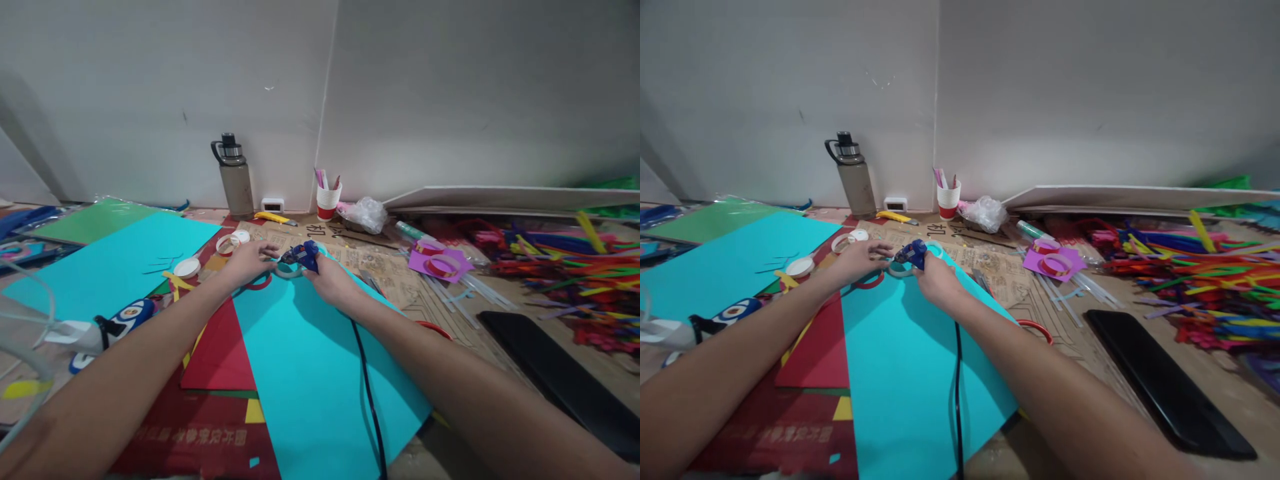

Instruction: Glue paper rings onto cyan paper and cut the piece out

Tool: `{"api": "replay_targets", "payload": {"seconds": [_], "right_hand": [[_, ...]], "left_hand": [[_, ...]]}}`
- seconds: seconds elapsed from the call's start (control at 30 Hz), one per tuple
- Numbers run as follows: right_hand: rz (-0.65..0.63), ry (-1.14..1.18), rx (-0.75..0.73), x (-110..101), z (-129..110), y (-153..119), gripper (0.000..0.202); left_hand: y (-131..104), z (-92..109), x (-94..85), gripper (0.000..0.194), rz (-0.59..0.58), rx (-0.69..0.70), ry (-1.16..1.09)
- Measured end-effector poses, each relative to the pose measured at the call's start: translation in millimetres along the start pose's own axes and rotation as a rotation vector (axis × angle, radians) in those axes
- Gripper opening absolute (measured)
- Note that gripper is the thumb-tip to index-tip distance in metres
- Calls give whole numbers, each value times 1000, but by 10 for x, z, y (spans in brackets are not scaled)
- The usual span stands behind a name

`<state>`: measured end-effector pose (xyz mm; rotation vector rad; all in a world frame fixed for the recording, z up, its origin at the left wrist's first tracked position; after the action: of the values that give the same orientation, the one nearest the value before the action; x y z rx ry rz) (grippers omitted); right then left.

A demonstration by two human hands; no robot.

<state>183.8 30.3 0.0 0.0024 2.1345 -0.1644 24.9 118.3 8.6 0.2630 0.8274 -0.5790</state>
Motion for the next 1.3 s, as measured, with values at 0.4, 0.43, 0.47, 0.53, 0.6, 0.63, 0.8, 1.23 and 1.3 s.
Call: {"api": "replay_targets", "payload": {"seconds": [0.4,0.43,0.47,0.53,0.6,0.63,0.8,1.23,1.3], "right_hand": [[-3,12,-3,-22,-29,-29,34],[2,13,0,-30,-25,-35,34],[6,14,1,-38,-24,-41,34],[11,11,6,-54,-25,-56,32],[11,2,10,-61,-29,-68,31],[12,-2,10,-64,-31,-73,31],[18,22,-4,-66,-43,-80,33],[-4,23,-2,-26,-44,-35,28],[-7,19,-11,-22,-38,-29,29]], "left_hand": [[-31,58,-33,42,42,-24,49],[-30,52,-35,42,42,-28,58],[-26,44,-39,42,42,-28,70],[-18,33,-57,39,51,-15,117],[-11,23,-84,31,71,-7,184],[-8,16,-97,27,83,-11,211],[13,-13,-101,23,105,-40,236],[79,-139,-58,23,60,-100,203],[93,-163,-50,23,51,-100,192]]}}
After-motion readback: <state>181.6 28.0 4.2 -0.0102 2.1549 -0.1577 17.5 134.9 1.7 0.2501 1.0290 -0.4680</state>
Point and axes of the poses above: each hand's wrist, its own y-axis towards the middle knuckle, its own x-axis out of the palm, z = x × y, the point moved 7 cm from there along y, towards the middle knuckle, and after that the axes turned 6 degrees about -z, right-handed, at the moved point
